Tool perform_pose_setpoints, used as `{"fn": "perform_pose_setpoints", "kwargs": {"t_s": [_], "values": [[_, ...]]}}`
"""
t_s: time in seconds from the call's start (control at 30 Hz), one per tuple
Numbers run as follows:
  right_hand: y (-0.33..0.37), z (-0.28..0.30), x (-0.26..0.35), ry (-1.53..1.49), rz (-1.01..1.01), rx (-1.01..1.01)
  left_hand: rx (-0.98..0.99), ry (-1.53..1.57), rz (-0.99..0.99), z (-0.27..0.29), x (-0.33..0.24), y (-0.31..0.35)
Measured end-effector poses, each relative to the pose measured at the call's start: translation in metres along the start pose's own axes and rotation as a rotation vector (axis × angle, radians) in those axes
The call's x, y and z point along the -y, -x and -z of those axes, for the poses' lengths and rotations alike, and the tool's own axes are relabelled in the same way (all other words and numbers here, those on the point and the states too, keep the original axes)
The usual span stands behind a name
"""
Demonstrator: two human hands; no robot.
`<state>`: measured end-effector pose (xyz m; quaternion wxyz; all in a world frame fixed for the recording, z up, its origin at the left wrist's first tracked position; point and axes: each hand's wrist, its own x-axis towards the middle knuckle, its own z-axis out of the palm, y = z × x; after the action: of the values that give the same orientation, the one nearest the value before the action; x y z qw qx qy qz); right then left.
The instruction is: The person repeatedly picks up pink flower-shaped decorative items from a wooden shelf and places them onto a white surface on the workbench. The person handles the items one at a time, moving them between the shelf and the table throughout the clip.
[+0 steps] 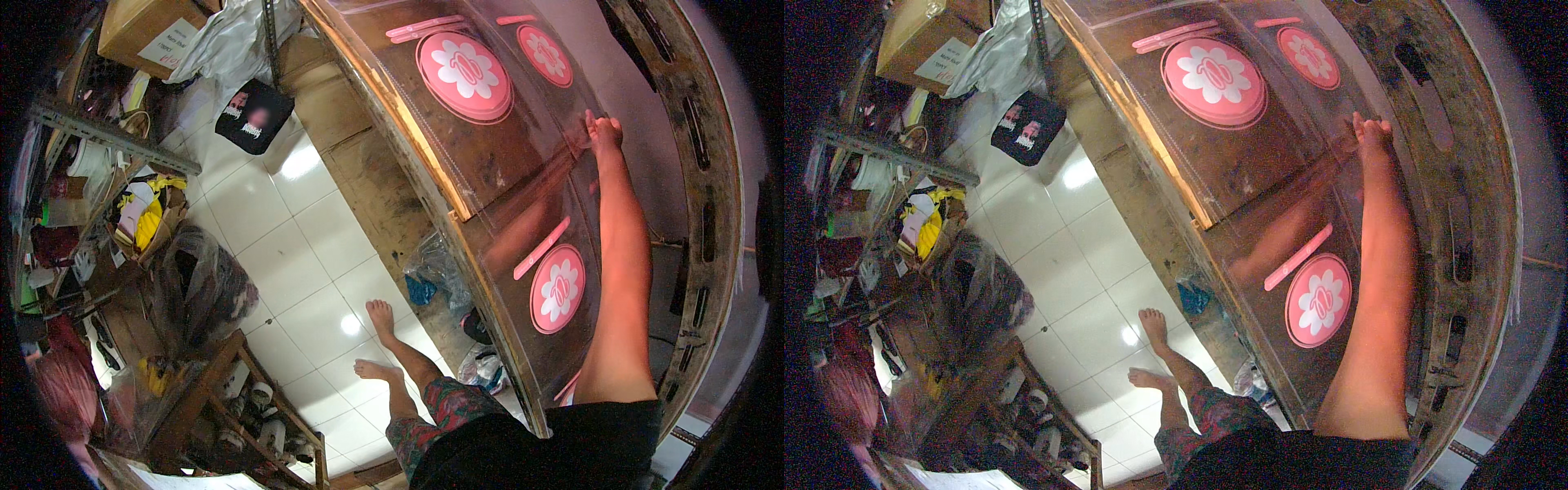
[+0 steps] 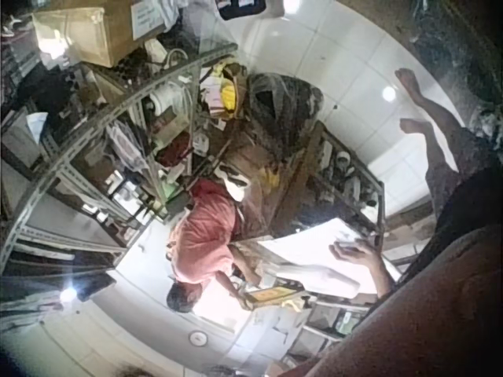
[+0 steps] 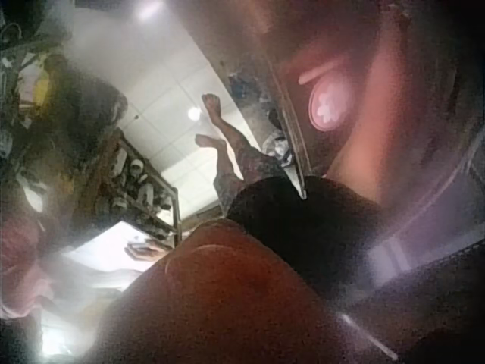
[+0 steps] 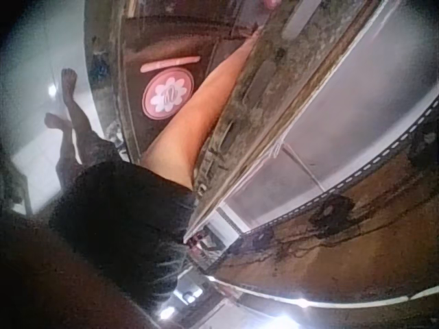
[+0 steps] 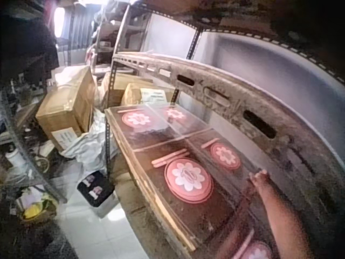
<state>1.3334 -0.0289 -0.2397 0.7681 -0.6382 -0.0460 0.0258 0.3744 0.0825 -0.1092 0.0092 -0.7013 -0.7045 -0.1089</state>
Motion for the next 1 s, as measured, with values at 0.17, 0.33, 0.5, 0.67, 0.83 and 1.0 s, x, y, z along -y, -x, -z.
{"fn": "perform_pose_setpoints", "kwargs": {"t_s": [0.17,0.33,0.5,0.67,0.83,1.0], "values": [[0.002,-0.006,-0.004,0.108,0.013,-0.043,-0.03,-0.013,-0.034,-0.001,-0.005,0.0],[0.01,-0.017,0.003,0.163,-0.004,-0.045,-0.004,-0.081,-0.101,0.0,0.002,0.0],[0.015,-0.023,0.009,0.184,-0.006,-0.078,-0.011,0.042,-0.001,-0.003,-0.005,-0.001],[0.018,-0.024,0.012,0.218,0.001,-0.056,0.004,0.089,-0.034,-0.005,0.011,0.003],[0.032,-0.031,0.014,0.263,-0.005,-0.042,0.015,0.125,-0.046,-0.006,0.023,0.007],[0.045,-0.035,0.013,0.341,-0.039,-0.056,0.021,0.092,-0.054,-0.002,0.02,0.007]]}}
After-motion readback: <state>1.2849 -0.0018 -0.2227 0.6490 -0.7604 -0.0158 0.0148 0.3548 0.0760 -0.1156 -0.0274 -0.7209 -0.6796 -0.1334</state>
